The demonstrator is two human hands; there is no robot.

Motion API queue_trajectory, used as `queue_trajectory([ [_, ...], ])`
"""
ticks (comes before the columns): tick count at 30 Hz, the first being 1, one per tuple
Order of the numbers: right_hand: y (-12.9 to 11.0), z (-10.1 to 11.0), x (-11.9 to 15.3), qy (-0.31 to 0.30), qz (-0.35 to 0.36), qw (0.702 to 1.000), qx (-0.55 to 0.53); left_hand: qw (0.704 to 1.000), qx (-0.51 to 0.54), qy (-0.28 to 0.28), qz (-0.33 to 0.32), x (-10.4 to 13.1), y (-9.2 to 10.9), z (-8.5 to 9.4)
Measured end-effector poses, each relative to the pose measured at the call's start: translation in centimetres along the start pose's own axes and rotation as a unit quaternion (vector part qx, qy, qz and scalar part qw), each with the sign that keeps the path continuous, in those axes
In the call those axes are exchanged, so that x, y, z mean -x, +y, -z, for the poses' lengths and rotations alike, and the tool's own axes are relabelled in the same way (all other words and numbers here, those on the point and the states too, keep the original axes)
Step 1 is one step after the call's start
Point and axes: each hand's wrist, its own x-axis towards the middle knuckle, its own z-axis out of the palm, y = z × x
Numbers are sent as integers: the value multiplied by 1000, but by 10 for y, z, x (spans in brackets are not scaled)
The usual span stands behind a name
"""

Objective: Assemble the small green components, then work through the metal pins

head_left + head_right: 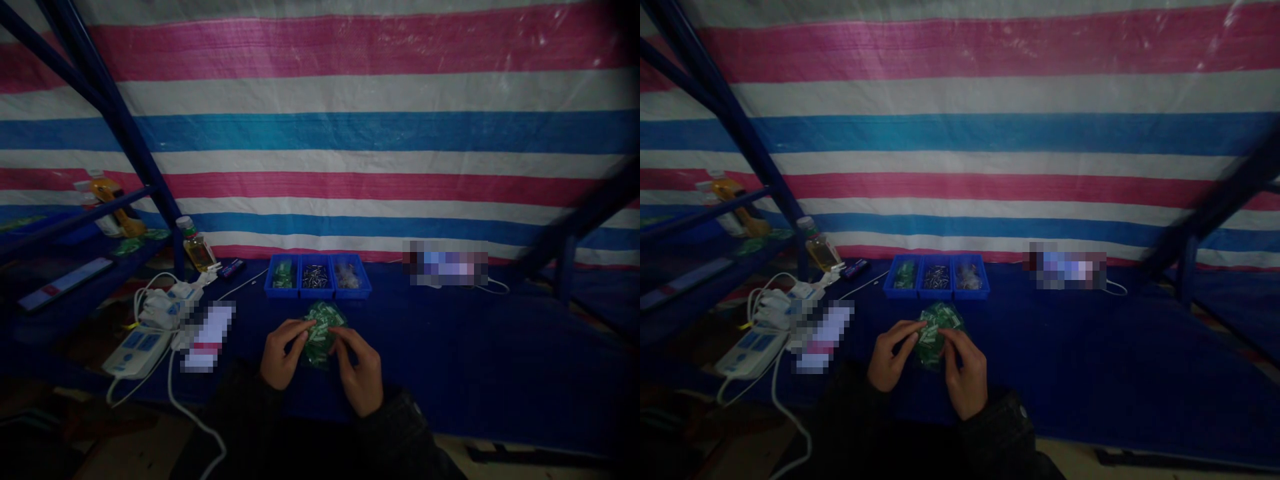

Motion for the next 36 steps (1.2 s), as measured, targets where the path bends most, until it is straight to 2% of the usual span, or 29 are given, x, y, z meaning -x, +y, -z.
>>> queue_trajectory([
  [5, 3, 0, 0, 0, -1, 1000, 14, 1000, 13, -16, -4, 2, 0, 2],
  [12, 3, 0, 0, 3, 12, 1000, 11, 1000, 13, -11, -26, 2, -7, 0],
  [18, -3, 2, -2, 19, 40, 999, 25, 997, -42, 45, -52, 1, -5, 2],
  [21, -5, 1, -2, 20, 46, 998, 21, 996, -38, 59, -62, 1, -3, 1],
  [27, 2, -5, 4, 10, -19, 1000, -8, 995, 6, 99, 2, 5, -5, -4],
  [30, 3, -6, 6, 21, -45, 998, -32, 997, 1, 78, 1, 5, -5, -3],
  [36, -1, -1, 5, 11, -26, 1000, -14, 998, -11, 48, -29, 2, -7, 0],
])
